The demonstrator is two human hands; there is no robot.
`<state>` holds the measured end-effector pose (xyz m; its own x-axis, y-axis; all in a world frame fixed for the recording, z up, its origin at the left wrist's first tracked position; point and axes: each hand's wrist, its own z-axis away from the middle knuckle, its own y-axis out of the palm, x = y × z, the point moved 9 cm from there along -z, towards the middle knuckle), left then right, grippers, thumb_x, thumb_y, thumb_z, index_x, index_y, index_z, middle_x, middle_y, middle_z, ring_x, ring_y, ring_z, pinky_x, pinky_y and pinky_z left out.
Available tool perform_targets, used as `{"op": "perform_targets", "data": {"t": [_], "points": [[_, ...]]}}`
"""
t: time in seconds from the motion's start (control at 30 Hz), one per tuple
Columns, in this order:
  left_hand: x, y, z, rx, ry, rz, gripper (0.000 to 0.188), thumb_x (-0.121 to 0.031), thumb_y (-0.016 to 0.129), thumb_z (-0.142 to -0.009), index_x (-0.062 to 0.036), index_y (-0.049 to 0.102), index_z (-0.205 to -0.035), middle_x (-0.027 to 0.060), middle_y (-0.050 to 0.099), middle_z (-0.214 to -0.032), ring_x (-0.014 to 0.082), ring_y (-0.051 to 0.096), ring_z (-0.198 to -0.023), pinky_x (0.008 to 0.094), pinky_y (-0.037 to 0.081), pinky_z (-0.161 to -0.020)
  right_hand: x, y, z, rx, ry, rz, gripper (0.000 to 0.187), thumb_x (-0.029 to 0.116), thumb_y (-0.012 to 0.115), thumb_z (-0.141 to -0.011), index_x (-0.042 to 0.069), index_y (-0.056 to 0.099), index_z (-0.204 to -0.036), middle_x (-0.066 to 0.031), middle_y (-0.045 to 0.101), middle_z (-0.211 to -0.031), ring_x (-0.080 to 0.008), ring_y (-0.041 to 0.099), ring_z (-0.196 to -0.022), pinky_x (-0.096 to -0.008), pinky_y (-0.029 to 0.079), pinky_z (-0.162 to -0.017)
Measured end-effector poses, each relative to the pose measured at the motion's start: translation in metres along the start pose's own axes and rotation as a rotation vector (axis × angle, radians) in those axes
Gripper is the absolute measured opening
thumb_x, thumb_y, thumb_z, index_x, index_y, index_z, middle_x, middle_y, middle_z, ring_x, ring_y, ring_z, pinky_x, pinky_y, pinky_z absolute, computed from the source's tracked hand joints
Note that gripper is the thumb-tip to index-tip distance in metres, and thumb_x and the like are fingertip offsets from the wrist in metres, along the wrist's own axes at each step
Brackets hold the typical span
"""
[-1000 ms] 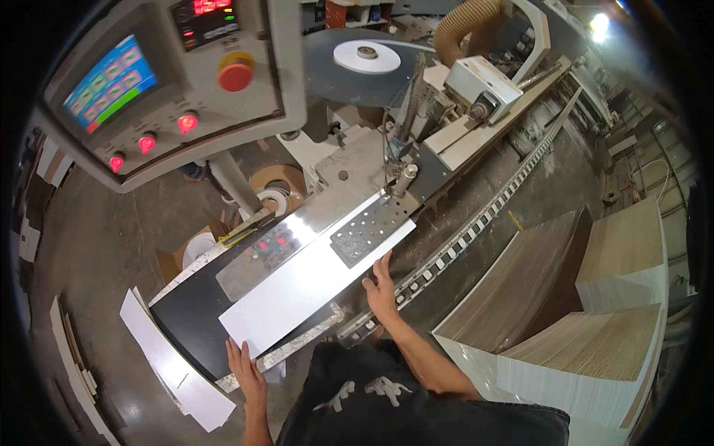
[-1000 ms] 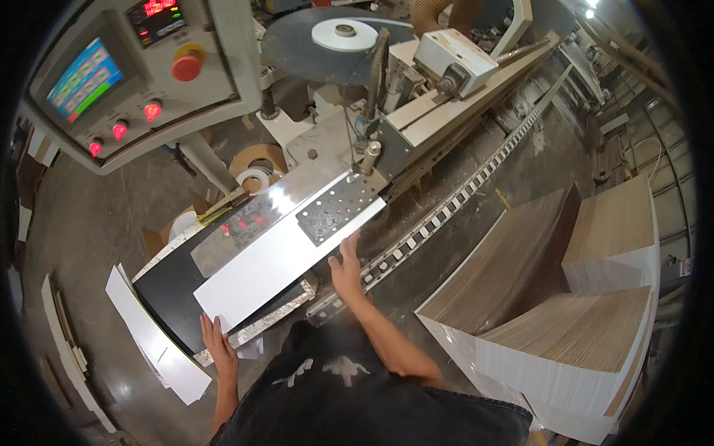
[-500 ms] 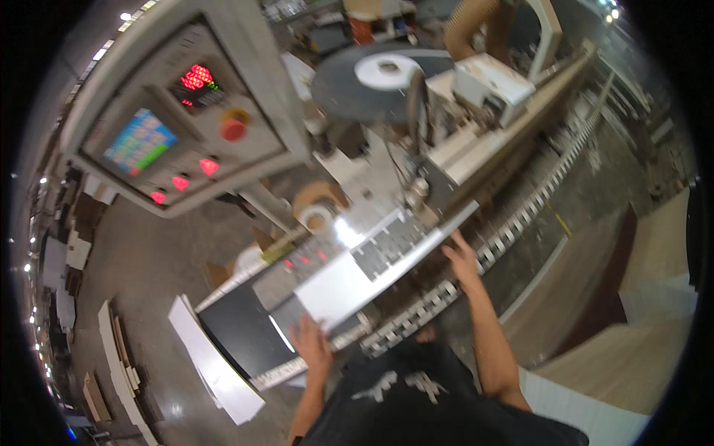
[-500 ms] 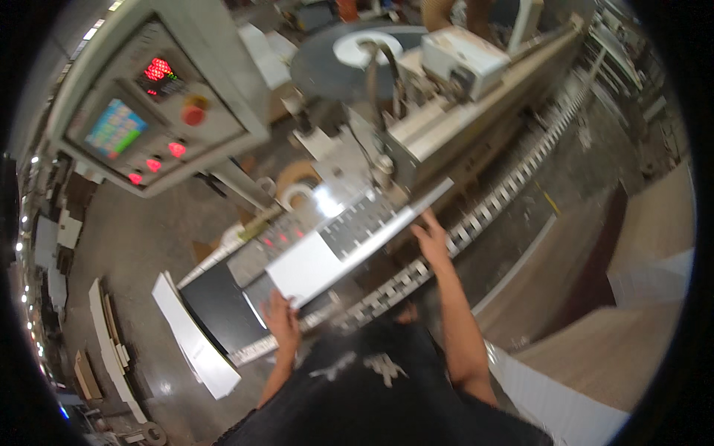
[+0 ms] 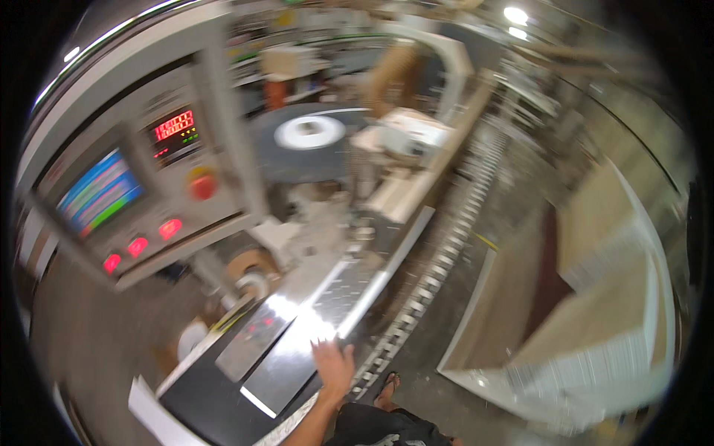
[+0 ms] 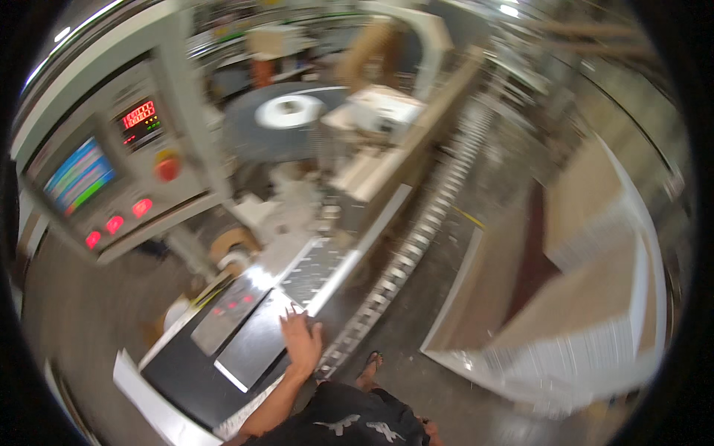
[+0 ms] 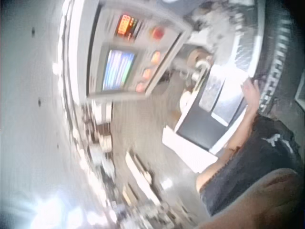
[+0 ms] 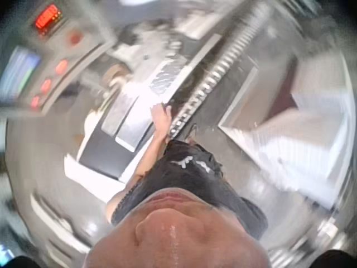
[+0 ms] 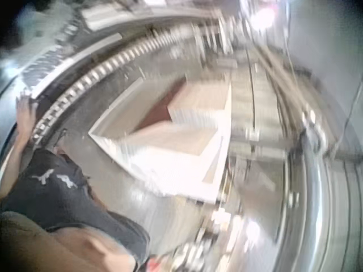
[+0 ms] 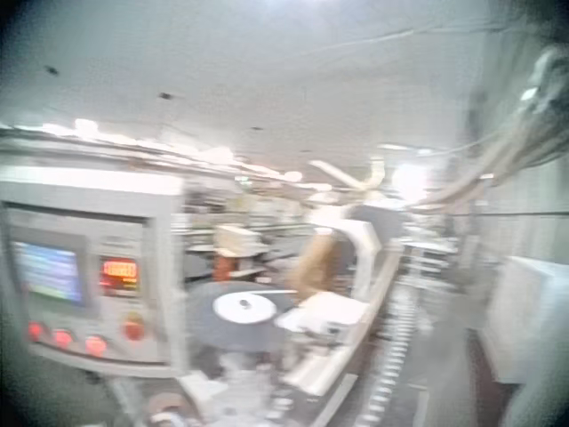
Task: The person repeatedly picks up white rectangular panels from a nearby stack and places them onto a conveyor belt feeding a processing machine. The person handles the panels one at a time, aligning them before placement.
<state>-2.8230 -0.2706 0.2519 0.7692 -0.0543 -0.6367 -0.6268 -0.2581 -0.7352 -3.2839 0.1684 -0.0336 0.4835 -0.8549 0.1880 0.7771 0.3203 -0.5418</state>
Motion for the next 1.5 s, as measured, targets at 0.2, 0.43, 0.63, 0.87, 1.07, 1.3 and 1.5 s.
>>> {"op": "perform_targets", "data": {"t": [0.2,0.43,0.63,0.87,1.07,1.3,1.5], "points": [[-0.114,0.018,0.038,0.235,0.192,0.333,0.046,-0.018,0.063,-0.099,0.0047,0.052,-0.137,0.0294,0.034,-0.163,0.0493,0.026,-0.151,0.0603,0.024,-0.122,-0.066,0.013,0.133,0.061,0.275,-0.374,0.044,0.027,0.067,-0.101,0.001,0.062,-0.137,-0.0142,0.071,-0.121,-0.0241,0.068,-0.106,-0.039,0.053,-0.088],[-0.402,-0.008,0.093,0.422,0.716,0.654,0.039,-0.016,0.069,-0.098,0.0011,0.058,-0.131,0.0234,0.051,-0.152,0.0425,0.045,-0.143,0.0503,0.033,-0.119,-0.136,0.095,0.151,0.037,0.335,-0.821,0.042,0.028,0.066,-0.102,0.002,0.062,-0.135,-0.0135,0.07,-0.12,-0.0222,0.068,-0.105,-0.0371,0.054,-0.086],[-0.629,-0.05,0.137,0.183,1.103,0.742,0.051,-0.026,0.079,-0.091,-0.0006,0.06,-0.131,0.0223,0.054,-0.148,0.0407,0.049,-0.139,0.0495,0.035,-0.117,-0.153,0.075,0.102,0.03,0.253,-1.045,0.04,0.03,0.065,-0.103,0.003,0.062,-0.134,-0.0128,0.07,-0.119,-0.0205,0.068,-0.105,-0.0355,0.054,-0.084],[-0.756,-0.006,0.154,-0.003,1.026,0.225,0.077,-0.056,0.084,-0.076,-0.0059,0.065,-0.131,0.0238,0.049,-0.149,0.0418,0.042,-0.142,0.06,0.027,-0.118,-0.15,-0.016,0.067,-0.026,0.04,-1.354,0.039,0.031,0.064,-0.104,0.004,0.062,-0.132,-0.0121,0.069,-0.118,-0.0185,0.068,-0.104,-0.0337,0.055,-0.082],[-0.746,-0.032,0.149,0.129,0.907,0.371,0.069,-0.044,0.088,-0.071,-0.0079,0.069,-0.127,0.0229,0.053,-0.147,0.0416,0.051,-0.136,0.0539,0.038,-0.113,-0.131,-0.089,0.076,0.015,-0.104,-1.475,0.037,0.032,0.062,-0.105,0.005,0.062,-0.13,-0.0115,0.068,-0.117,-0.0169,0.068,-0.103,-0.0321,0.056,-0.081],[-0.666,-0.098,0.156,0.215,0.966,0.449,0.08,-0.051,0.086,-0.071,-0.0066,0.065,-0.133,0.0213,0.055,-0.147,0.0382,0.053,-0.137,0.0509,0.043,-0.112,0.025,-0.252,0.117,-0.078,-0.707,-1.033,0.05,0.033,0.059,-0.108,0.004,0.056,-0.149,-0.0089,0.066,-0.138,-0.0177,0.061,-0.122,-0.033,0.048,-0.104],[-0.504,-0.216,0.145,0.233,0.751,0.421,0.096,-0.068,0.079,-0.06,-0.0099,0.064,-0.136,0.0261,0.048,-0.153,0.0422,0.049,-0.14,0.0546,0.041,-0.112,0.19,-0.427,0.348,0.218,-1.552,-1.254,0.069,0.043,0.054,-0.109,0.002,0.033,-0.161,-0.0194,0.056,-0.152,-0.0338,0.057,-0.136,-0.0464,0.047,-0.113]]}}
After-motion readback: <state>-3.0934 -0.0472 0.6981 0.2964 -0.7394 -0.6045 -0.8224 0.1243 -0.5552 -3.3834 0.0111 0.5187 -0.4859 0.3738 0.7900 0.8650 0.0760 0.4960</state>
